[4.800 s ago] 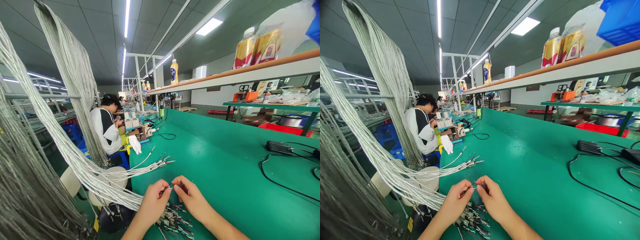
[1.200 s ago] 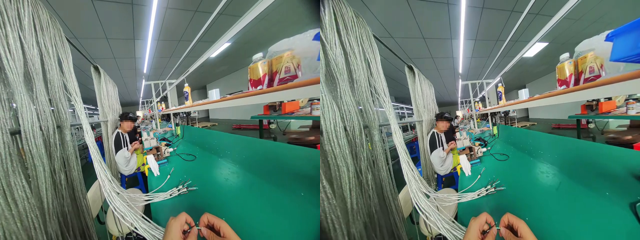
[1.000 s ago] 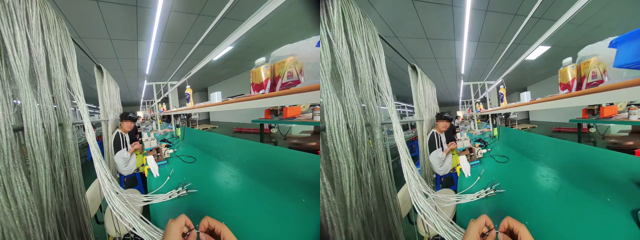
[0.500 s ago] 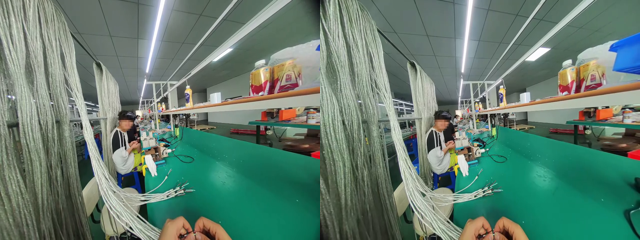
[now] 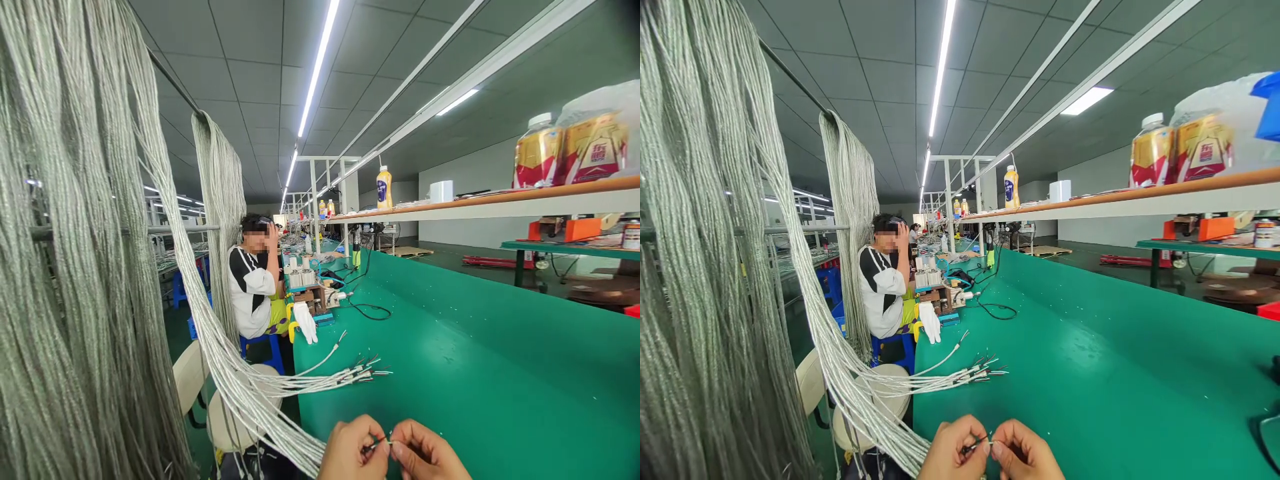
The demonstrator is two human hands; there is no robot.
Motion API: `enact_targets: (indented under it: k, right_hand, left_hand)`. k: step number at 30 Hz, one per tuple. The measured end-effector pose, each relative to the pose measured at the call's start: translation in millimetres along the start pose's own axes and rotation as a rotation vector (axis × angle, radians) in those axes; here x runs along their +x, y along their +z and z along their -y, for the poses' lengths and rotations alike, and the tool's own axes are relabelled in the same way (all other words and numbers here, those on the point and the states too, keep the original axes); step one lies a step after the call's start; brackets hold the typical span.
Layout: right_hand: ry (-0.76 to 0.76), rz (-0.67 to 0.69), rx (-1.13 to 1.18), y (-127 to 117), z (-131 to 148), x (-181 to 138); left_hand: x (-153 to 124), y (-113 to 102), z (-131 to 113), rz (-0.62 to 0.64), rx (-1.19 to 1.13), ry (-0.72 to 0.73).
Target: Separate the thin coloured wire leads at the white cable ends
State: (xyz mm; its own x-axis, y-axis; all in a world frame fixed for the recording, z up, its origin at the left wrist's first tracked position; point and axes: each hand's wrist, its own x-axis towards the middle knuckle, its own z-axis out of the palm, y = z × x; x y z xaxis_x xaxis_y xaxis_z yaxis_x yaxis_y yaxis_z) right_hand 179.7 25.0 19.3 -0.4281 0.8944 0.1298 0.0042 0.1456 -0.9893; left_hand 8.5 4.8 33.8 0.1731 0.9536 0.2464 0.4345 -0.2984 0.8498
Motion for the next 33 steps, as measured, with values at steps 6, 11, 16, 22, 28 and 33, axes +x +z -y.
enact_targets:
  k: [6,11,16,22,28,33]
  right_hand:
    - [-0.067,-0.041,0.023,5,4,-5]
    - [-0.111,-0.108,0.052,11,12,-8]
    - [-0.105,-0.182,0.276,21,19,-8]
    - [0.001,-0.136,0.485,29,22,-3]
    - [-0.122,-0.43,-0.102,29,21,-14]
    - [-0.107,-0.524,-0.297,28,19,-17]
  left_hand:
    - [-9,-5,-12,-0.02,0.022,-0.001]
    - [-9,-2,-11,-0.005,0.014,0.012]
    - [-11,-7,-12,0.091,-0.089,0.002]
    - [-12,-17,-14,0.142,-0.166,0.002]
    - [-9,-6,-14,0.098,0.031,-0.035]
    - [-5,-5,-12,0.086,0.149,0.035]
